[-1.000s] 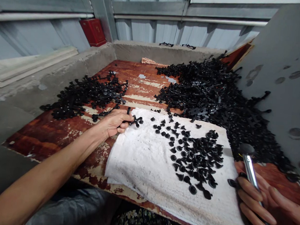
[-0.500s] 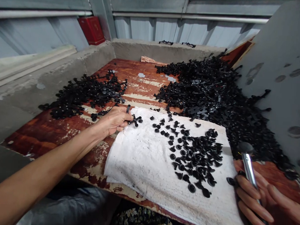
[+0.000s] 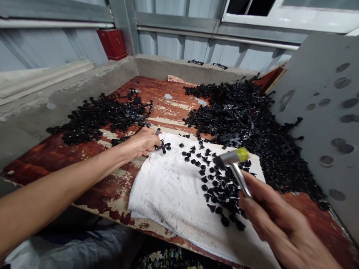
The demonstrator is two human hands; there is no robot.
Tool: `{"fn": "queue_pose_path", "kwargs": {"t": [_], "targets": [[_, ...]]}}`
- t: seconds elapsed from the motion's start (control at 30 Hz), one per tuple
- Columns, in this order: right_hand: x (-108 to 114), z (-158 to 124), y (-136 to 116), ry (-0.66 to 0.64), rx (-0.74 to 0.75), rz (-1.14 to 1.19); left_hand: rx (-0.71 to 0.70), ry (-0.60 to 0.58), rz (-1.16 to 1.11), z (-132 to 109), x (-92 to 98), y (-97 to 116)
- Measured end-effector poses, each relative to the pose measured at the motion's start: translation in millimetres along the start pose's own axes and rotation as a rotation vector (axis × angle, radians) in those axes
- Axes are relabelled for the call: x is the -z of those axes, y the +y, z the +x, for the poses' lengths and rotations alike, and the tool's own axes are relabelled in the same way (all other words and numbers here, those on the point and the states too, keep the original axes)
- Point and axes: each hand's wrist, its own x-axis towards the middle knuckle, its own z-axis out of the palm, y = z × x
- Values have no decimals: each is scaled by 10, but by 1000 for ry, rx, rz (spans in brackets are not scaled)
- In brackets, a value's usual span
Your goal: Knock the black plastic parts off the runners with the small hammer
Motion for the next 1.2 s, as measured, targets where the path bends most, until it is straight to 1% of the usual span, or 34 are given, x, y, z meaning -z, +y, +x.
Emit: {"fn": "queue_pose_path", "kwargs": {"t": [0.03,0.1,0.17,0.2,0.23,0.3,0.37,0.43,0.47,0.57,0.6,0.63,0.73,0.77,0.87,0.9,1.0,1.03,1.13,1.17,1.2], "targets": [[-103,134,-66,-83,124,-118,3,3,7,-7,-3,14],[-307,403,-175,-148,373,-278,21,10,33,-19,-9,50],[-480,627,-253,-189,629,-380,37,8,58,-19,-11,84],[-551,714,-282,-173,716,-404,40,4,64,-13,-8,93],[-612,784,-303,-162,766,-434,41,-3,66,-3,-3,96],[-709,881,-325,-170,765,-543,43,-16,68,24,11,81],[-776,935,-326,-233,694,-693,41,-28,70,52,26,51],[-816,955,-321,-274,649,-790,29,-34,79,71,36,24],[-827,955,-321,-264,652,-794,21,-37,82,74,38,15],[-840,935,-333,-110,712,-703,21,-39,87,67,36,8],[-843,927,-340,-87,720,-697,25,-41,85,62,33,8],[-846,921,-346,-100,716,-716,27,-43,86,59,31,6],[-856,912,-366,-243,660,-822,12,-52,86,61,32,-11],[-859,911,-375,-252,652,-819,5,-56,82,67,36,-20],[-863,913,-408,-144,642,-768,-4,-70,66,97,54,-57],[-865,915,-419,-144,629,-787,-9,-76,62,108,60,-71],[-877,916,-444,-279,566,-885,-21,-80,46,133,69,-121],[-885,910,-449,-289,561,-876,-24,-81,34,134,68,-137],[-918,888,-446,-190,560,-789,-25,-88,-11,105,57,-159],[-929,886,-441,-186,547,-768,-29,-86,-20,83,54,-153],[-935,889,-435,-208,530,-746,-34,-81,-25,57,50,-138]]}}
